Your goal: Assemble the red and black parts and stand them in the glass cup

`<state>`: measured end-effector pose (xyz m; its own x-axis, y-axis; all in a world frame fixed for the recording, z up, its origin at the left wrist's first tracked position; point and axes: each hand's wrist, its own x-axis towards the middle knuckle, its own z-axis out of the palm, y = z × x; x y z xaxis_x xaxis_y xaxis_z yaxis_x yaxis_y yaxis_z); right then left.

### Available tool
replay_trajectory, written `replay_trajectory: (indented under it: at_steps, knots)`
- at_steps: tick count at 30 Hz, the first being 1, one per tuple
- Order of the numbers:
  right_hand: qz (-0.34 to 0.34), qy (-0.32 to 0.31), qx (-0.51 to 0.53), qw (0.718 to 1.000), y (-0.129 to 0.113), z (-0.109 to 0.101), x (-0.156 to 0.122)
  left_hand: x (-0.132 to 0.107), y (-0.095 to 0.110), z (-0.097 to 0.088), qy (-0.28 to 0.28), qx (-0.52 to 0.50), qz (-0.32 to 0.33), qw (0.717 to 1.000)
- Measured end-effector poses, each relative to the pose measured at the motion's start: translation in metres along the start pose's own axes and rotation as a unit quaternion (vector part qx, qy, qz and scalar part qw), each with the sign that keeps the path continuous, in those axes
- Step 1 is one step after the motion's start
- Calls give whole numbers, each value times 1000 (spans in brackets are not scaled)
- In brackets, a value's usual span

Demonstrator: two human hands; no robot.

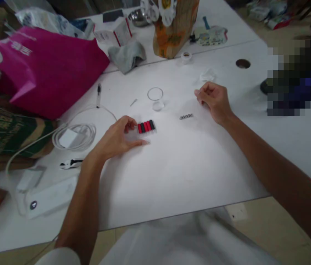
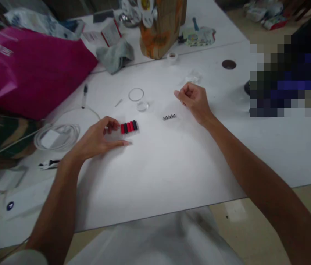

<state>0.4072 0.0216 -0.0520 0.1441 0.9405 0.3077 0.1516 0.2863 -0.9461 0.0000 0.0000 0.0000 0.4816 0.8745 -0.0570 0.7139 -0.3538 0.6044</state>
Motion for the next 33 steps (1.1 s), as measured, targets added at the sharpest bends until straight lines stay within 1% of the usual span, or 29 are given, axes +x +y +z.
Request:
replay_trajectory:
  at_steps: [3, 6, 9, 11, 13, 17, 22, 26, 33]
  knots:
    - [3, -31, -23, 999, -4, 0, -3, 0, -1, 1, 1, -2, 16, 1000]
    - [-24, -83, -67, 994, -10, 0, -9, -1, -3, 3, 6, -10, 26, 1000]
    - [-77, -155, -153, 973, -17, 1, -15, -2, -5, 3, 12, -20, 33, 999]
    - [-106, -186, -197, 957, -21, 2, -18, -2, -6, 3, 9, -21, 36, 999]
    - [-128, -204, -211, 947, -25, 4, -20, -2, -7, 4, 7, -19, 45, 999]
    - [-161, -219, -225, 935, -29, 8, -22, -2, -8, 4, 7, -14, 66, 998]
    - [-155, -233, -258, 925, -30, 10, -22, -2, -7, 4, 8, -6, 73, 997]
    - [-165, -244, -267, 918, -28, 10, -21, -3, -7, 4, 4, -13, 67, 998]
    - [-164, -235, -260, 922, -25, 8, -21, -3, -10, 3, 11, -28, 80, 996]
